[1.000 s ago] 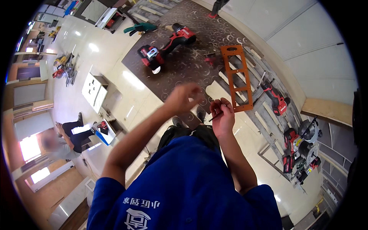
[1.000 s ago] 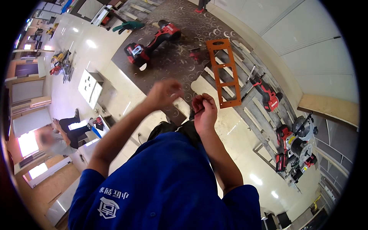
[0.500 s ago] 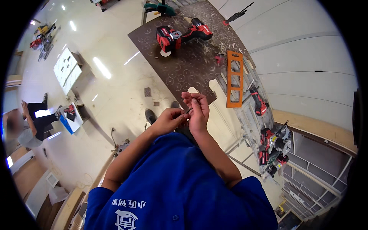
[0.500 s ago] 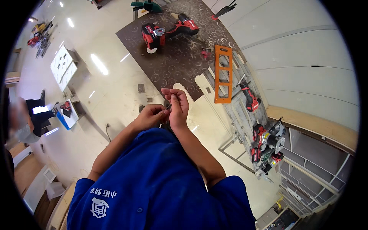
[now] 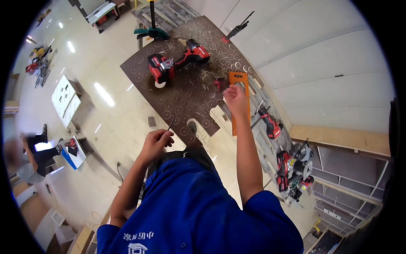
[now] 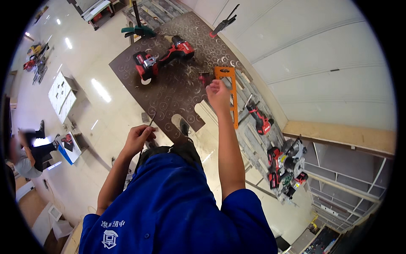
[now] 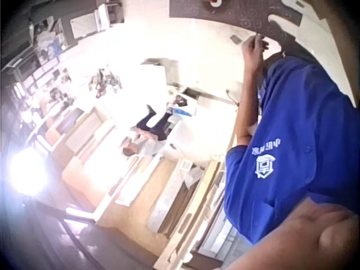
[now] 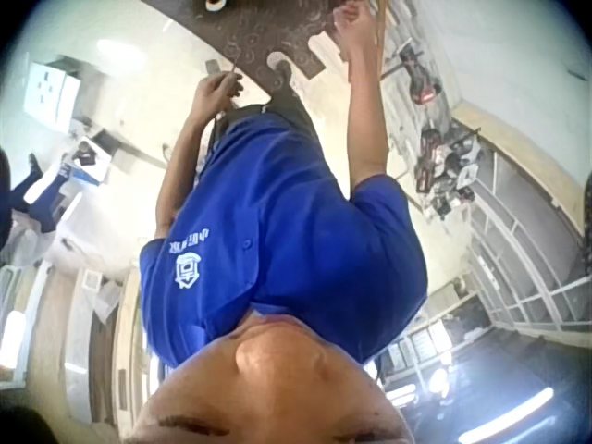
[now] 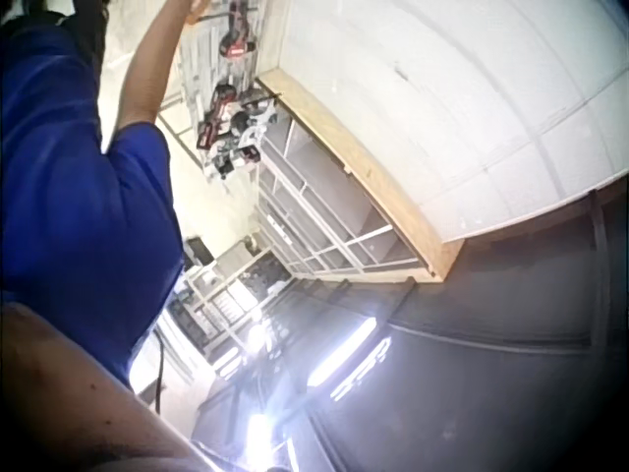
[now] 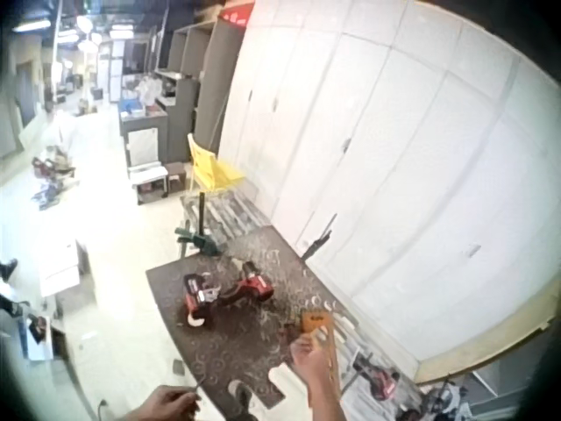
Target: The person uses a cordless drill with a hole saw bit to cut a circular hole in a patterned board clamped to a workbench. They then walk to a tool cabinet, retrieve a screwdriver, and return to the board to remove the cut disc and adjust the drill bit.
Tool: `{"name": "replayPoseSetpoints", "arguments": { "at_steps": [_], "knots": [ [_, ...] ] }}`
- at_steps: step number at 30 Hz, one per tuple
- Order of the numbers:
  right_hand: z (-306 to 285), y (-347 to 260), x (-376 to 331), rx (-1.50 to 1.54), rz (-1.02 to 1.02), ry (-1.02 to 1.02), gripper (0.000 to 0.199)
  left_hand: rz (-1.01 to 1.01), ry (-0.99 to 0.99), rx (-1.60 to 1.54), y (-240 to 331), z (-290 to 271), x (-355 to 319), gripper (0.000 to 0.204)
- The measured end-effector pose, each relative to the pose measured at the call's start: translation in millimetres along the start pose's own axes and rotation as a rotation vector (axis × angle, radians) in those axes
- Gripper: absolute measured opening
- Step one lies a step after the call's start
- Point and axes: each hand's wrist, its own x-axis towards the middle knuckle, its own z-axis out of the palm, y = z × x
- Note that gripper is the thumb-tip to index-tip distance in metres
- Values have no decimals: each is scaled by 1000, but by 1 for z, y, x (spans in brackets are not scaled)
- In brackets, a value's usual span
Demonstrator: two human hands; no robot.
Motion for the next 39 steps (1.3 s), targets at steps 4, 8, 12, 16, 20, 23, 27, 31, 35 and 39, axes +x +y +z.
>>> {"name": "replayPoseSetpoints", "arguments": {
  "at_steps": [4,8,12,16,20,23,27,31,35,39],
  "knots": [
    [-2,11,58,-115,90,-98,47,-19,132,73,8,12,26,30],
    [13,18,81,-22,68,-269,62,13,303,5,22,22,47,31],
    [24,35,80,-38,26,-305,66,-14,362,66,32,35,54,31],
    [22,38,90,33,25,-264,56,-24,332,72,27,42,59,32],
    [15,40,95,9,16,-256,53,-49,324,87,23,46,62,31],
    [10,36,95,12,44,-279,51,-63,335,70,21,47,58,32],
    [-3,32,96,45,70,-362,45,-55,335,80,13,39,49,31],
    [-14,47,104,36,21,-327,39,-62,349,76,11,29,44,27],
    [-17,26,110,-80,-55,-382,36,-51,386,46,16,26,34,25],
    [-13,16,114,-222,-120,-474,35,-59,346,89,5,21,29,29]
  ]
}}
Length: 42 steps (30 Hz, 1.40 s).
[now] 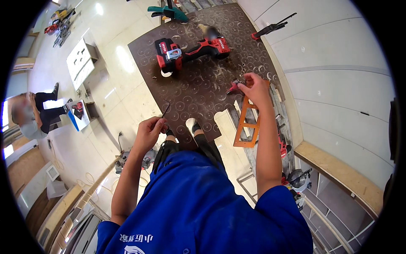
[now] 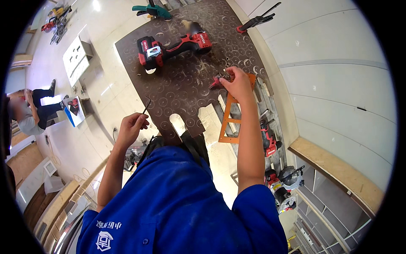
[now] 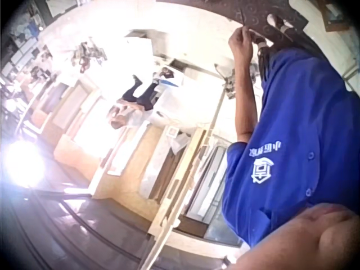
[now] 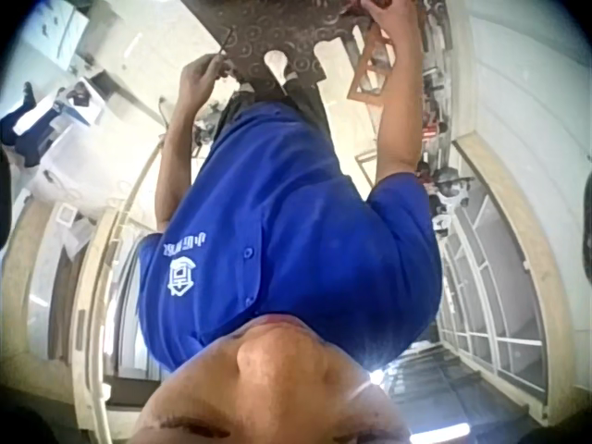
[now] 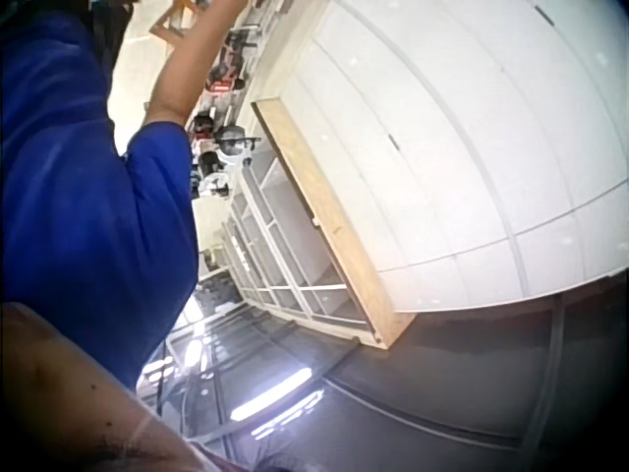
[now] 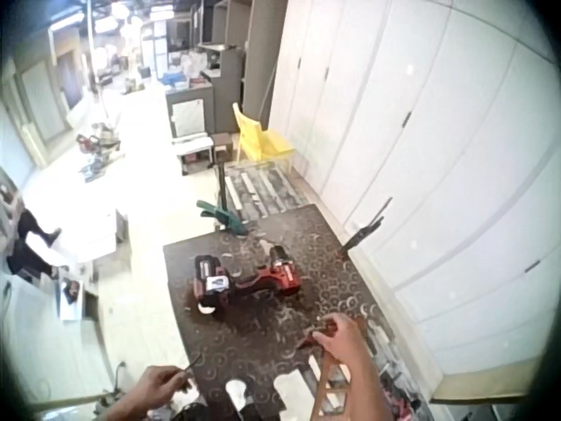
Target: The person uses a cordless drill with a hole saw bit to cut a circular hole in a patterned board clamped to a workbench. They then walk to a tool cabinet, retrieve a screwdriver, and return to the board to remove the cut disc and adjust the drill bit.
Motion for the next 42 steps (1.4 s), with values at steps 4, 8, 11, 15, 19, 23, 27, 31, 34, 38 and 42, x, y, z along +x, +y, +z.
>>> {"name": "replayPoseSetpoints", "arguments": {
  "at_steps": [4,8,11,15,19,23,27,31,34,38,42],
  "knots": [
    [2,2,8,50,9,4,25,5,9,-6,-3,1,-4,29],
    [4,5,8,64,-43,38,15,1,7,34,-4,2,-6,28],
    [1,4,8,70,-26,24,13,-21,23,23,-6,4,-7,26],
    [-4,10,6,77,-32,2,18,0,26,18,-7,6,-6,26],
    [-7,13,1,84,-64,-4,20,3,3,22,-8,5,-4,27],
    [-7,16,0,59,-93,14,20,2,3,36,-9,5,-3,26],
    [-8,18,-2,59,-97,10,19,-2,2,34,-11,6,-2,26],
    [-7,23,-4,77,-108,14,18,3,-3,25,-12,7,-3,27],
    [-8,31,-5,86,-114,1,17,5,0,27,-12,7,-4,27],
    [-12,31,-6,46,-68,-34,18,2,4,38,-11,8,-5,27],
    [-12,27,-9,96,-42,-32,18,2,6,44,-11,7,-7,28]
  ]
}}
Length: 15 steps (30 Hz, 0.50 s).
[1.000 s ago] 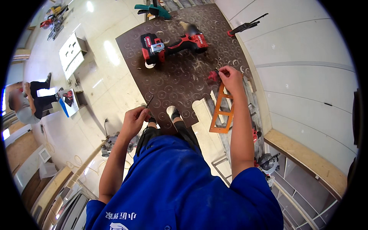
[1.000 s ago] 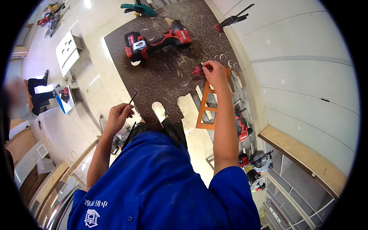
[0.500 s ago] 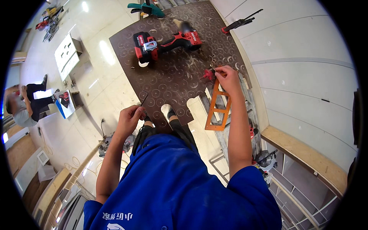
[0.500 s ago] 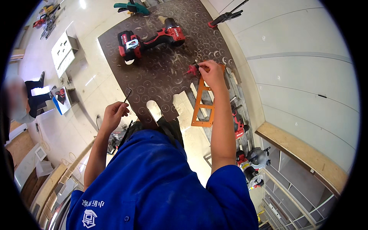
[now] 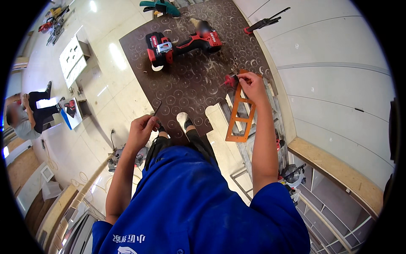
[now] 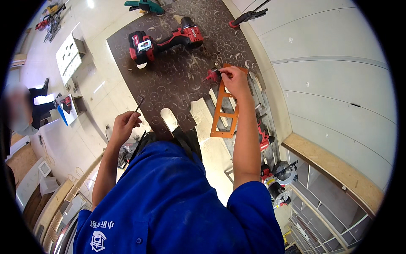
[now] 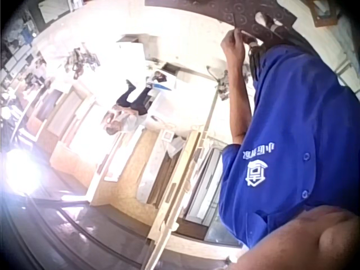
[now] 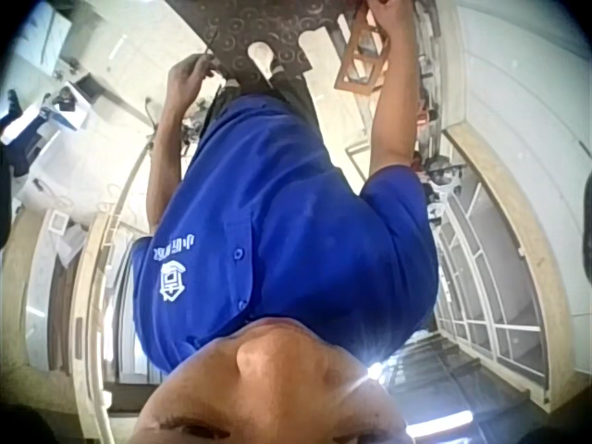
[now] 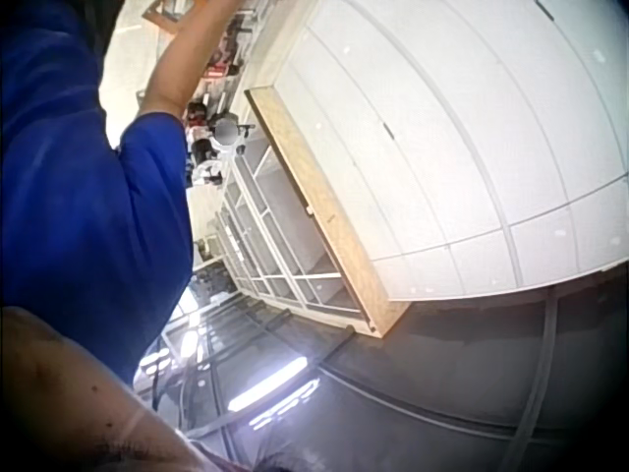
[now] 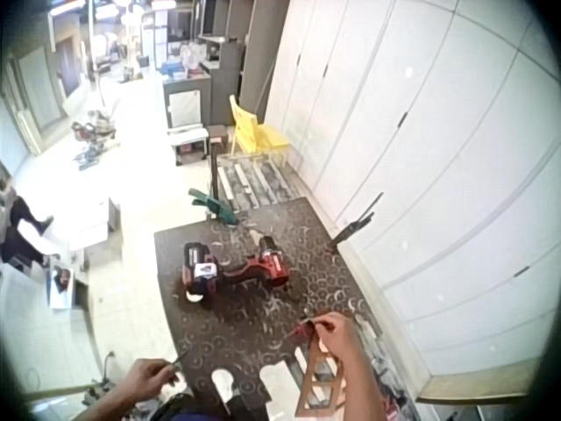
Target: The person uses a cordless drill with a hole saw bit to cut a circular hole in a patterned board clamped to a workbench. They then walk to a tool cabinet, retrieve a screwdriver, and return to the board to remove the cut disc and adjust the drill bit.
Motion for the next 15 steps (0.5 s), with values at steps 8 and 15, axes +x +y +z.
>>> {"name": "replayPoseSetpoints", "arguments": {
  "at_steps": [8,15],
  "knots": [
    [1,-1,-2,18,29,8,19,-8,1,3,0,1,-4,28],
    [5,5,2,45,5,51,24,-5,5,-11,-3,2,-7,27]
  ]
}}
